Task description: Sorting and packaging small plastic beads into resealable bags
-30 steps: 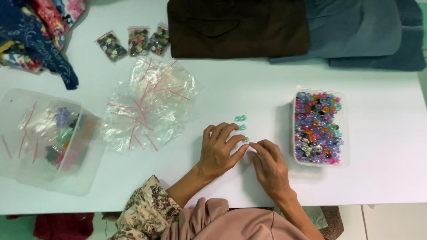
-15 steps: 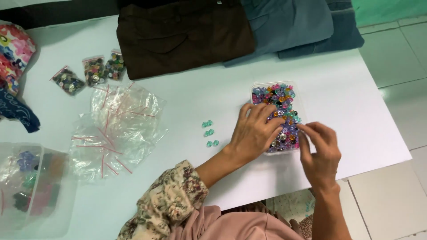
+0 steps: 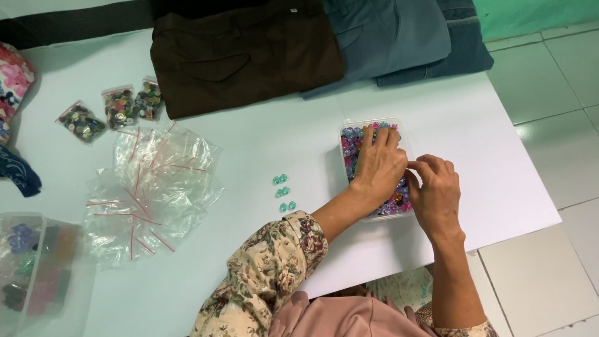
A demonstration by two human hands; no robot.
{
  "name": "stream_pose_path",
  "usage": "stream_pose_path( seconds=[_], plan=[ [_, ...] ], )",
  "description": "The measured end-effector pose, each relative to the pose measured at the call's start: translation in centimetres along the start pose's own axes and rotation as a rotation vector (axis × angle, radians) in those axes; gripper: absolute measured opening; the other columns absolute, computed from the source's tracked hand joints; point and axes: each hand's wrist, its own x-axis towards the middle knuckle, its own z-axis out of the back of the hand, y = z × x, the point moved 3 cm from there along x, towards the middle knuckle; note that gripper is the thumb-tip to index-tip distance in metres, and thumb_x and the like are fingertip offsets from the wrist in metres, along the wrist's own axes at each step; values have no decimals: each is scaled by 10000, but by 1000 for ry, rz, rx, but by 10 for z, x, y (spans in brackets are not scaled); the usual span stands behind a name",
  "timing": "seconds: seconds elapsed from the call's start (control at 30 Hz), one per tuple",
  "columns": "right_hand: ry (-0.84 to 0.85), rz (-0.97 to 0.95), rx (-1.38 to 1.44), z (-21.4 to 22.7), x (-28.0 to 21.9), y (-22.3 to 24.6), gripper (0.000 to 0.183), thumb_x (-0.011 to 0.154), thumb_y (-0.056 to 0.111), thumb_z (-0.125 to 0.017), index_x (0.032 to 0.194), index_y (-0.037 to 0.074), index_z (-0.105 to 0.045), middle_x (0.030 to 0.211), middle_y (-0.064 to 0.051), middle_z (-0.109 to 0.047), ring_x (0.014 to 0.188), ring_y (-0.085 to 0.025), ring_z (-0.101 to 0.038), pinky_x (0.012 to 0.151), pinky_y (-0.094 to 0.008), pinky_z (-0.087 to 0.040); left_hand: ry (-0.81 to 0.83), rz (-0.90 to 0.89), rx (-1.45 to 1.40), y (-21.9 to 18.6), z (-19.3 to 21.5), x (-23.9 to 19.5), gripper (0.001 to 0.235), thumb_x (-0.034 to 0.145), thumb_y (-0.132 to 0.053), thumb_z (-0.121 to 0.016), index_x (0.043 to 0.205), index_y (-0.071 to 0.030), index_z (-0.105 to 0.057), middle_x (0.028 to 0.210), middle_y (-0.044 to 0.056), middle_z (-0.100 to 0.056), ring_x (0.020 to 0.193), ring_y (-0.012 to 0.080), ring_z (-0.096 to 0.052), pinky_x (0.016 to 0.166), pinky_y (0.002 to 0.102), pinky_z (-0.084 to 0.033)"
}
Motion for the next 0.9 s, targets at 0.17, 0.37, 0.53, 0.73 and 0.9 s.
stream_pose_path(
  seconds=[0.17,0.37,0.53,0.73,0.9],
  plan=[
    [5,3,10,0,-2,3,118,957,144,-798,1071,162,-772,1053,-26,-677,1076,-200,-657,875,-337,-533,32,-13,-27,4,15,-2,76,734,-97,-823,770,-40,-787,959,167,-668,997,303,-623,1056,550,-394],
    [-49,6,65,7,-3,7,97,995,137,-776,1092,126,-769,1067,-54,-693,1138,-228,-654,913,-352,-522,-34,-45,-96,8,40,-6,98,747,-103,-822,770,-24,-769,996,177,-660,1042,324,-622,1047,550,-401],
    [-135,25,135,23,-7,23,101,1020,128,-781,1111,93,-753,1100,-74,-677,1206,-257,-625,949,-380,-494,-157,-71,-136,15,55,-23,214,735,-185,-853,783,-12,-737,1081,181,-628,1099,354,-593,1020,548,-400],
    [-225,69,334,42,-13,59,151,1033,97,-812,1156,48,-739,1188,-105,-654,1235,-302,-612,997,-407,-496,-183,-7,-188,41,102,-52,241,767,-242,-822,877,-45,-736,1186,160,-617,1179,342,-575,1037,547,-397],
    [-210,250,564,69,-19,113,186,1003,-44,-761,1176,-48,-693,1236,-224,-624,1158,-342,-633,1037,-449,-566,-135,120,-225,74,154,-90,184,884,-294,-787,946,-129,-734,1241,84,-655,1136,289,-611,937,453,-402]
  ],
)
